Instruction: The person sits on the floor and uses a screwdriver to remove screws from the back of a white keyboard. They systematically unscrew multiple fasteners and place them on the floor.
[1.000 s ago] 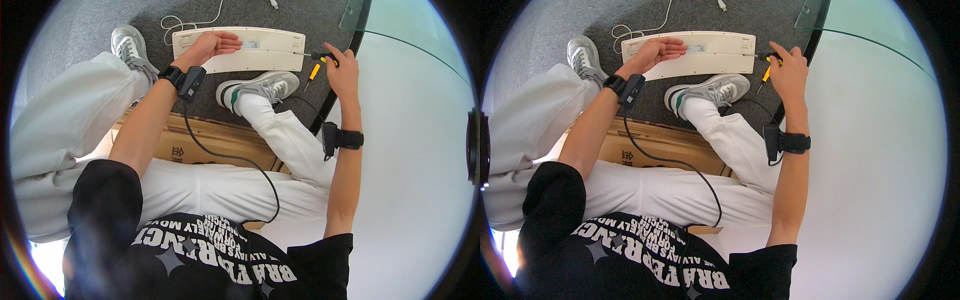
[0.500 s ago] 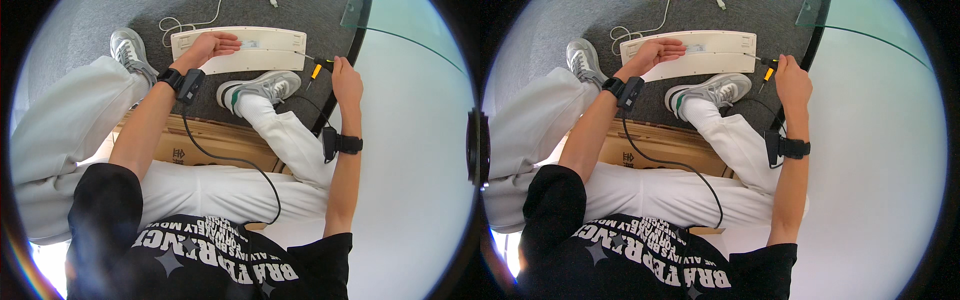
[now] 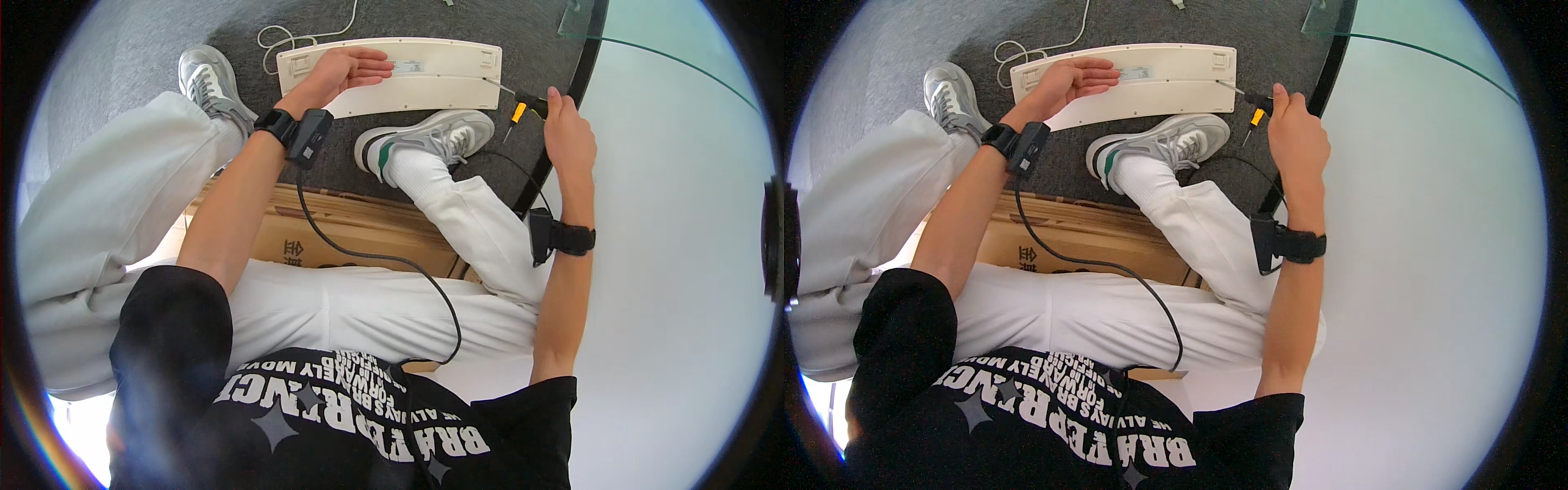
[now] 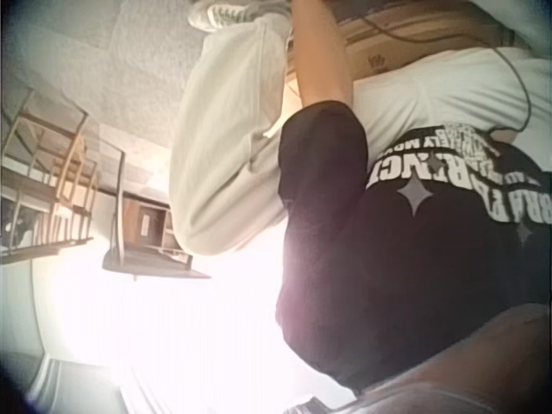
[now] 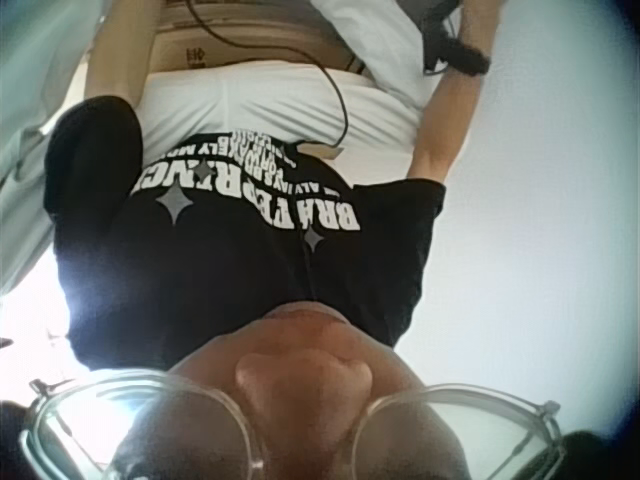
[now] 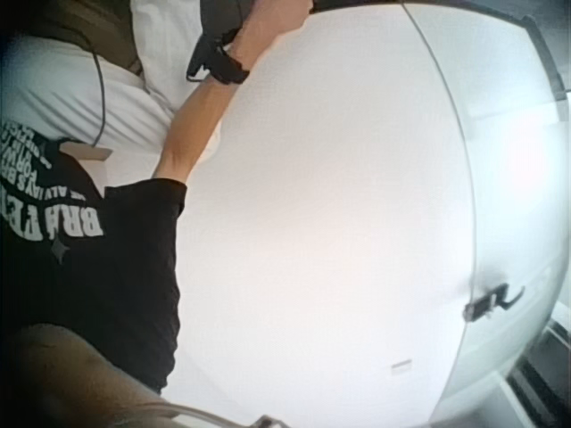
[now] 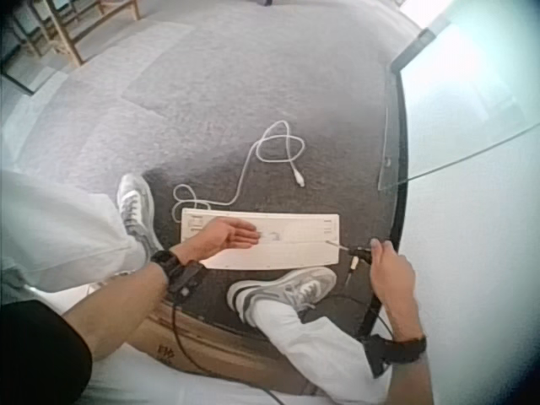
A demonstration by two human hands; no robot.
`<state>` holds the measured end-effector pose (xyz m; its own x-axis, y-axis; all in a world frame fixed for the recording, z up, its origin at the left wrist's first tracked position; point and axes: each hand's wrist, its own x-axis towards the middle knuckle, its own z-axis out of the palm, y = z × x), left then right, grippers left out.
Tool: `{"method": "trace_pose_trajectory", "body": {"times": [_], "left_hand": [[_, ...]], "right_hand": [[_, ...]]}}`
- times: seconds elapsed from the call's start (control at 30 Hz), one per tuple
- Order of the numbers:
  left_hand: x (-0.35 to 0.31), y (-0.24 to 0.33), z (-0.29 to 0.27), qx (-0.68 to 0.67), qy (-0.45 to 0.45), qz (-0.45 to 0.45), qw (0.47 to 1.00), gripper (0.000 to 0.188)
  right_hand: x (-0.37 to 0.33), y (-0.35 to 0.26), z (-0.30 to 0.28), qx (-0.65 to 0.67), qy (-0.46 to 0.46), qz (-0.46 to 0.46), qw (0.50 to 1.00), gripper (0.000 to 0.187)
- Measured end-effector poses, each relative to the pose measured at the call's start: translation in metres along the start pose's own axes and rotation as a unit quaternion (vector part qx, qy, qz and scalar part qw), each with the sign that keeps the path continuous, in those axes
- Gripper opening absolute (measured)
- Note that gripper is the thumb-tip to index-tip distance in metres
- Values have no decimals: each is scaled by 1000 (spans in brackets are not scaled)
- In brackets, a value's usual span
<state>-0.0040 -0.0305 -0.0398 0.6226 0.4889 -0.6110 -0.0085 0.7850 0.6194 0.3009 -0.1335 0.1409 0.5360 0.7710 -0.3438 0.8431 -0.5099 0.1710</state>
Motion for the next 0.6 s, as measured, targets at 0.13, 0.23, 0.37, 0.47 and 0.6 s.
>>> {"method": "trace_pose_trajectory", "body": {"times": [0.13,0.23,0.37,0.47,0.6], "left_hand": [[-1,0,1,7,7,-2,1000,43],[0,0,1,2,10,-6,1000,42],[0,1,2,-3,13,-17,1000,42],[-2,2,3,-4,13,-9,1000,44],[-3,2,1,-9,0,0,1000,44]], "right_hand": [[-3,-6,2,24,13,-68,997,32],[2,-1,7,59,140,-193,969,23],[12,7,12,137,137,-235,952,28],[12,5,15,149,127,-213,957,26],[10,0,12,155,90,-78,981,31]]}}
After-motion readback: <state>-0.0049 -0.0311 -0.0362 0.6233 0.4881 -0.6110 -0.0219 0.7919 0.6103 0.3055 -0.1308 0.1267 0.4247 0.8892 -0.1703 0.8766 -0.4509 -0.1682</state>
